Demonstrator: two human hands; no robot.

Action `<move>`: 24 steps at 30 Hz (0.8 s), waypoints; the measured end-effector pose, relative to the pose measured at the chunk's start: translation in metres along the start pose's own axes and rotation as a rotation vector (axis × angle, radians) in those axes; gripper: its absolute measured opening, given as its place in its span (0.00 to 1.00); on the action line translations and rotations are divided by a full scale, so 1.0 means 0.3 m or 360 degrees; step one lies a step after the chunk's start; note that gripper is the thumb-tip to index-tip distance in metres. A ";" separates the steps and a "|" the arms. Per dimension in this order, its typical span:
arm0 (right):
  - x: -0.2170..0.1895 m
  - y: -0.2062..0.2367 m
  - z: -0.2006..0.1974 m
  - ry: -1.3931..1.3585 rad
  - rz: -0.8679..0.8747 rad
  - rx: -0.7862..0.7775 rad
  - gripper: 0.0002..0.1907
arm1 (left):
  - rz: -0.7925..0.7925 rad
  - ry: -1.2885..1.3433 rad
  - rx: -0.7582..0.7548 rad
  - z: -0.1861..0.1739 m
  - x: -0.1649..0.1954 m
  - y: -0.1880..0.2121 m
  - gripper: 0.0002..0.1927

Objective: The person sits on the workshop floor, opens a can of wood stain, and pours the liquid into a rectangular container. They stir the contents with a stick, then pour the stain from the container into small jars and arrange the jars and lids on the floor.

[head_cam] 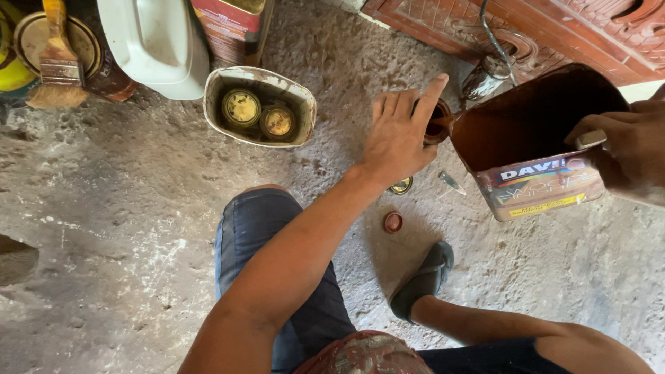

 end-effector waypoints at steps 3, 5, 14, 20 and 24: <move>0.002 0.002 0.012 0.0000 0.0017 -0.0007 0.12 | -0.0007 -0.0002 -0.0016 0.013 -0.006 0.002 0.60; 0.002 0.002 0.018 -0.0009 0.0030 -0.0009 0.12 | -0.0009 0.0002 -0.0013 0.017 -0.008 0.005 0.59; -0.032 0.010 0.025 -0.0518 -0.0018 0.0277 0.10 | -0.0124 -0.0003 0.0128 -0.022 -0.056 -0.009 0.62; -0.139 -0.041 0.087 -0.1286 0.0240 0.0517 0.10 | -0.0176 -0.0086 0.0317 -0.139 -0.129 -0.011 0.63; -0.248 -0.165 0.205 -0.1368 0.0411 0.0757 0.06 | -0.0260 -0.0191 0.0327 -0.211 -0.147 0.004 0.61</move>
Point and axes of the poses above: each hand's wrist, its own y-axis away from the middle knuckle, its own z-axis out of the palm, x = y × z, the point moved 4 cm from there along -y, towards the middle knuckle, and after that the axes turned 8 degrees about z, right-handed, at the moved point
